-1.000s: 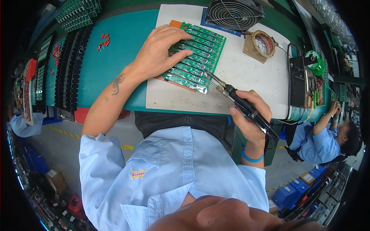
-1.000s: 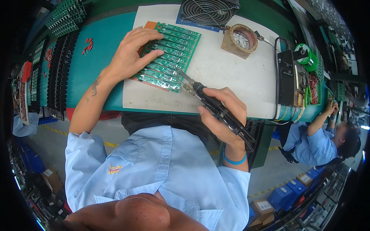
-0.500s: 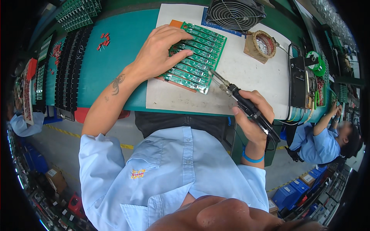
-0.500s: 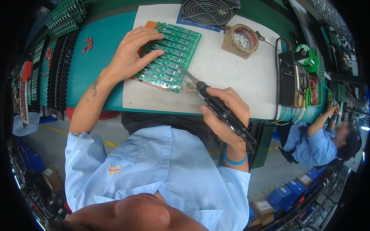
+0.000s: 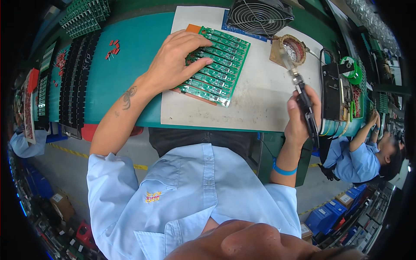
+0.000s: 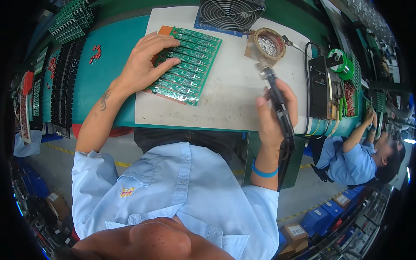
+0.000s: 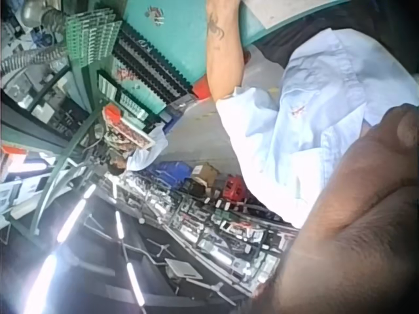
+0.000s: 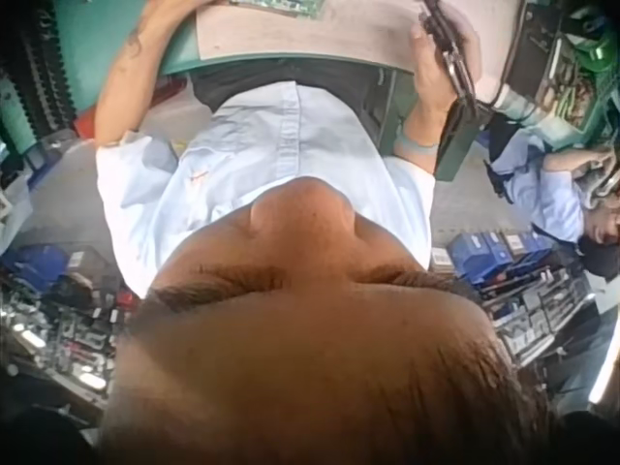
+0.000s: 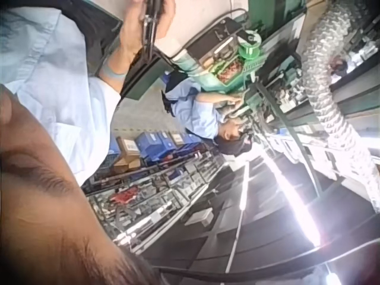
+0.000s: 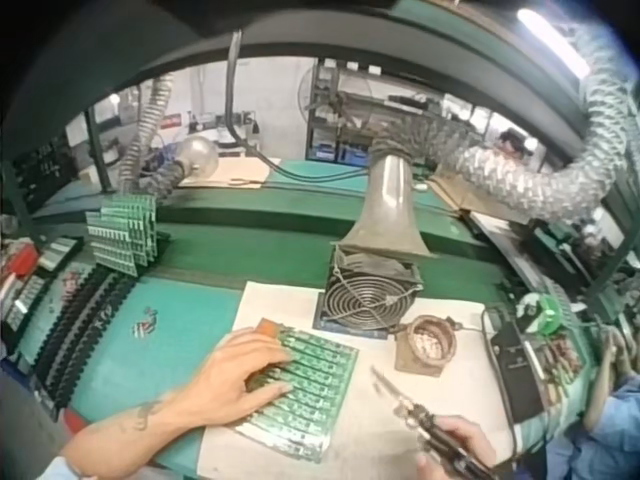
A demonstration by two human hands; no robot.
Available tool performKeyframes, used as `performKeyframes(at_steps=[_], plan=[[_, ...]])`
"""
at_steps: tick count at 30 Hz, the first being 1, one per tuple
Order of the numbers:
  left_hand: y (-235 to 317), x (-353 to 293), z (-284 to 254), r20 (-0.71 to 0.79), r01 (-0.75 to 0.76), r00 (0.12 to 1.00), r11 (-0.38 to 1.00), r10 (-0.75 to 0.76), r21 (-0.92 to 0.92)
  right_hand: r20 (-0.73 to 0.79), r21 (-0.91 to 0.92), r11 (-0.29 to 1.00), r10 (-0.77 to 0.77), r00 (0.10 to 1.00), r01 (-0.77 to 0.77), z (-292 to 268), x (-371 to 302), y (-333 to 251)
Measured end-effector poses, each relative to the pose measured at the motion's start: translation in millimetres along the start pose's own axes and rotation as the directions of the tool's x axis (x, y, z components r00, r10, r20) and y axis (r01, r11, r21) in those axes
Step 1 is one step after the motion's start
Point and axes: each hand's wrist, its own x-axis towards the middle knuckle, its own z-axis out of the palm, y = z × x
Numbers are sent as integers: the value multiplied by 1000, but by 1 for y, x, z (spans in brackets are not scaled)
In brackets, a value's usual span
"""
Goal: The person solders components onto a circuit board using a soldering iron, inserts electronic components into another circuit board by hand, and covers it with a metal plate.
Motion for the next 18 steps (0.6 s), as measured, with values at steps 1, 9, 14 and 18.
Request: performKeyframes(at_steps=[1, 9, 14, 18], plan=[[-1, 0, 0, 2, 0, 1000, 1000, 0, 2, -1, 2, 1000, 2, 1000, -2, -1, -3, -3], [-2, 0, 1, -18, -15, 1000, 1000, 15, -3, 389, 23, 998, 46, 920, -60, 9, -19, -10], [-1, 0, 0, -8, -11, 1000, 1000, 11, -2, 422, 19, 997, 54, 905, -68, 12, -18, -11], [-1, 0, 1, -14, -21, 1000, 1000, 21, 8, 435, 6, 997, 67, 898, -77, 12, -18, -10]])
